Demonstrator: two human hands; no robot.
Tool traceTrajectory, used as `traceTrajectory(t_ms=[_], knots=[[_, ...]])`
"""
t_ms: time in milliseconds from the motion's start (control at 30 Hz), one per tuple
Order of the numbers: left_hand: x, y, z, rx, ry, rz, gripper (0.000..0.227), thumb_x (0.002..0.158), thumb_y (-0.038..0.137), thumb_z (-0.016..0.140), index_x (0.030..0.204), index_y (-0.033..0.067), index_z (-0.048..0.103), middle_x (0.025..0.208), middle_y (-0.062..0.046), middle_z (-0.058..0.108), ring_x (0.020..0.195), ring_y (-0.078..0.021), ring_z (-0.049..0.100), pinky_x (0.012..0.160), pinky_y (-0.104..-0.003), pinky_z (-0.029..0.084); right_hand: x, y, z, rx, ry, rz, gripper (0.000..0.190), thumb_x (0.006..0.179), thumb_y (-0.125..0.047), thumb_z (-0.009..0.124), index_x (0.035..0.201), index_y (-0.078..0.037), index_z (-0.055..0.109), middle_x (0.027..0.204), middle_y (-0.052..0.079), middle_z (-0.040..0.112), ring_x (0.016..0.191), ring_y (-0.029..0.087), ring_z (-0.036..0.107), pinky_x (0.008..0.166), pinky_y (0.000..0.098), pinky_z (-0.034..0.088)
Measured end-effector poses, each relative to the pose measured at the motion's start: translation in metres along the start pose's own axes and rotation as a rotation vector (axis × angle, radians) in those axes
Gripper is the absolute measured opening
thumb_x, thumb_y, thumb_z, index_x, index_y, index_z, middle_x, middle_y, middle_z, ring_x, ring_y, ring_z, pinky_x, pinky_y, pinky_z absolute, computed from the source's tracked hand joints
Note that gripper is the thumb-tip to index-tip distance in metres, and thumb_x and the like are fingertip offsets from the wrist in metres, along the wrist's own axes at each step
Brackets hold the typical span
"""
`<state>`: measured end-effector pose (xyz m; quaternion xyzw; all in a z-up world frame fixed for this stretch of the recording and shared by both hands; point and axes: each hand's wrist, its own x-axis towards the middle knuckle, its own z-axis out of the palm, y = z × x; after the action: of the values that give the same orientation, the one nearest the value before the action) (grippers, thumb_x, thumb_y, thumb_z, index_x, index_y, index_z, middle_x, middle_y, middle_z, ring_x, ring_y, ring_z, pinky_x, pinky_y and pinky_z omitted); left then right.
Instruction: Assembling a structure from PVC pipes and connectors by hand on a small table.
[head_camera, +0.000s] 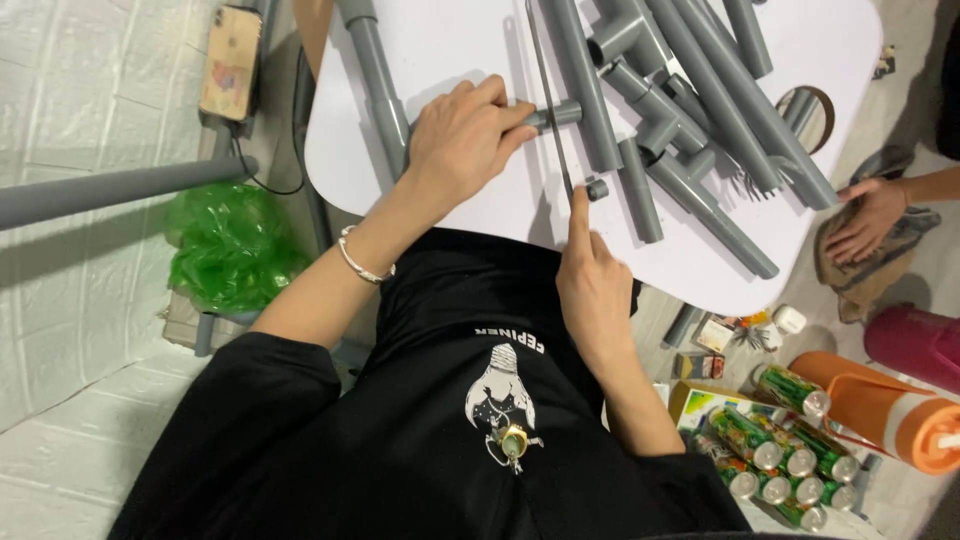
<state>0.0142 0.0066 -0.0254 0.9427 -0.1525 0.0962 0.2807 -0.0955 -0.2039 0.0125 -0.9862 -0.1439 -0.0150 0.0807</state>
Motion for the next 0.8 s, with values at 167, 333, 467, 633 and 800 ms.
traceTrajectory(t_ms=[167, 333, 467, 633, 800], knots=[[0.000, -0.004, 0.007, 0.006, 0.031, 0.012, 0.016, 0.098, 0.028, 0.077, 0.108, 0.0181, 0.084, 0.087, 0.000, 0.058, 0.064, -0.0162, 0.055, 0.058, -0.030, 0.050, -0.043, 0.006, -0.012, 0.058, -0.063, 0.049, 0.067, 0.096, 0.006, 0.061, 0.160, -0.001, 0.043, 0.080, 0.015, 0.067, 0.053, 0.028, 0.062, 0.050, 0.0453, 0.049], [-0.001, -0.003, 0.003, -0.026, -0.016, -0.001, 0.019, 0.098, 0.028, 0.077, 0.110, 0.0157, 0.085, 0.091, -0.002, 0.061, 0.068, -0.0182, 0.058, 0.062, -0.032, 0.052, -0.023, 0.007, -0.001, 0.062, -0.087, 0.031, 0.067, 0.096, 0.006, 0.062, 0.159, 0.000, 0.042, 0.079, 0.016, 0.067, 0.050, 0.028, 0.062, 0.048, 0.0449, 0.049], [0.001, -0.002, 0.000, -0.044, -0.011, 0.000, 0.019, 0.098, 0.028, 0.077, 0.108, 0.0156, 0.086, 0.089, -0.001, 0.061, 0.067, -0.0176, 0.057, 0.060, -0.031, 0.051, 0.003, 0.000, 0.008, 0.044, 0.012, 0.018, 0.061, 0.098, 0.005, 0.061, 0.157, 0.000, 0.045, 0.078, 0.015, 0.069, 0.051, 0.027, 0.063, 0.048, 0.0428, 0.049], [0.001, -0.003, 0.003, -0.035, 0.011, -0.014, 0.018, 0.097, 0.028, 0.077, 0.108, 0.0161, 0.086, 0.089, -0.001, 0.061, 0.065, -0.0177, 0.058, 0.058, -0.031, 0.051, -0.040, 0.003, 0.005, 0.066, 0.007, 0.047, 0.062, 0.095, 0.006, 0.063, 0.154, 0.000, 0.048, 0.088, 0.019, 0.074, 0.053, 0.029, 0.065, 0.049, 0.0449, 0.051], [0.001, -0.006, 0.006, -0.048, -0.004, -0.018, 0.018, 0.099, 0.028, 0.074, 0.106, 0.0149, 0.084, 0.090, -0.003, 0.063, 0.066, -0.0166, 0.058, 0.058, -0.029, 0.051, -0.079, 0.032, 0.014, 0.319, 0.072, 0.129, 0.053, 0.104, 0.006, 0.058, 0.156, 0.001, 0.050, 0.075, 0.009, 0.063, 0.055, 0.017, 0.051, 0.052, 0.0335, 0.042]])
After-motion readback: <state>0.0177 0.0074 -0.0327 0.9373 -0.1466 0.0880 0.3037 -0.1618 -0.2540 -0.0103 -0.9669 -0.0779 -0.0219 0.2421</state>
